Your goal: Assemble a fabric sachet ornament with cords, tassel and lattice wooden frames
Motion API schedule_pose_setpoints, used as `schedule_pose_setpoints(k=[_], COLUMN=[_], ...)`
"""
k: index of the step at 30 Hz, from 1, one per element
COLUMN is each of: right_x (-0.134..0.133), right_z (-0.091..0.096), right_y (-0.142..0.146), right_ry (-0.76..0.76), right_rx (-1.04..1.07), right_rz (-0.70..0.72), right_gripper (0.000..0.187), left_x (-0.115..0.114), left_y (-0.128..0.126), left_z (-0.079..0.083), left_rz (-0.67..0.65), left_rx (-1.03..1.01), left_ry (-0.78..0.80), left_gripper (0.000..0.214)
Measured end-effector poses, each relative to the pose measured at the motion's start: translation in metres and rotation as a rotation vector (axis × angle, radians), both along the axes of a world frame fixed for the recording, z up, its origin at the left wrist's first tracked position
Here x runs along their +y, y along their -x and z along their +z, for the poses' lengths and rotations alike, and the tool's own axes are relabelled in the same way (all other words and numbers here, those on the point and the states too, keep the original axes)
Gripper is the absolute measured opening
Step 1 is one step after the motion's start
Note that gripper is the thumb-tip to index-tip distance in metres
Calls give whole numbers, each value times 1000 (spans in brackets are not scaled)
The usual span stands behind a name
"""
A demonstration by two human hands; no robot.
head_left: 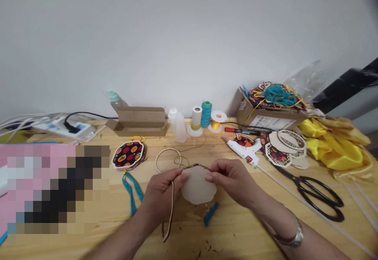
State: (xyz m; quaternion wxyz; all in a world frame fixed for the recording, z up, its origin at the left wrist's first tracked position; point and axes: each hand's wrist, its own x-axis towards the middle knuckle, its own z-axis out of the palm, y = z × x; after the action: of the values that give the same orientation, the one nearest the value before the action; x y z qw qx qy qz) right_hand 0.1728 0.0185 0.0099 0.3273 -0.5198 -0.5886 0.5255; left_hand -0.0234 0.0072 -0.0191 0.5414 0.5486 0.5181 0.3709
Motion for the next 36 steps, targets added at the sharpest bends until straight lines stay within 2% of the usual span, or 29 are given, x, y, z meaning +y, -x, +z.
schedule_pose_setpoints(k=[11, 15, 18, 23, 29, 36], right_x=[0, 2, 5, 7, 6, 8], right_z=[0, 0, 0, -2, -8, -9], right_y=[-3, -2, 0, 0, -1, -2], right_ry=[52, 57, 108, 172, 210, 207], right_rx=[-24, -13, 112, 263, 297, 260], right_rz=[18, -1, 6, 39, 88, 19], right_gripper=[24, 24, 31, 46, 40, 36], left_x=[-1, -2, -1, 5, 7, 7], left_y=[-2, -5, -7, -5, -3, -3], left_z=[6, 6, 9, 10, 4, 11], left_rz=[-26, 16, 68, 96, 82, 94], left_rx=[68, -47, -109, -160, -212, -229], left_ry=[-51, 83, 211, 236, 228, 255], left_gripper=[26, 29, 32, 33, 33, 32])
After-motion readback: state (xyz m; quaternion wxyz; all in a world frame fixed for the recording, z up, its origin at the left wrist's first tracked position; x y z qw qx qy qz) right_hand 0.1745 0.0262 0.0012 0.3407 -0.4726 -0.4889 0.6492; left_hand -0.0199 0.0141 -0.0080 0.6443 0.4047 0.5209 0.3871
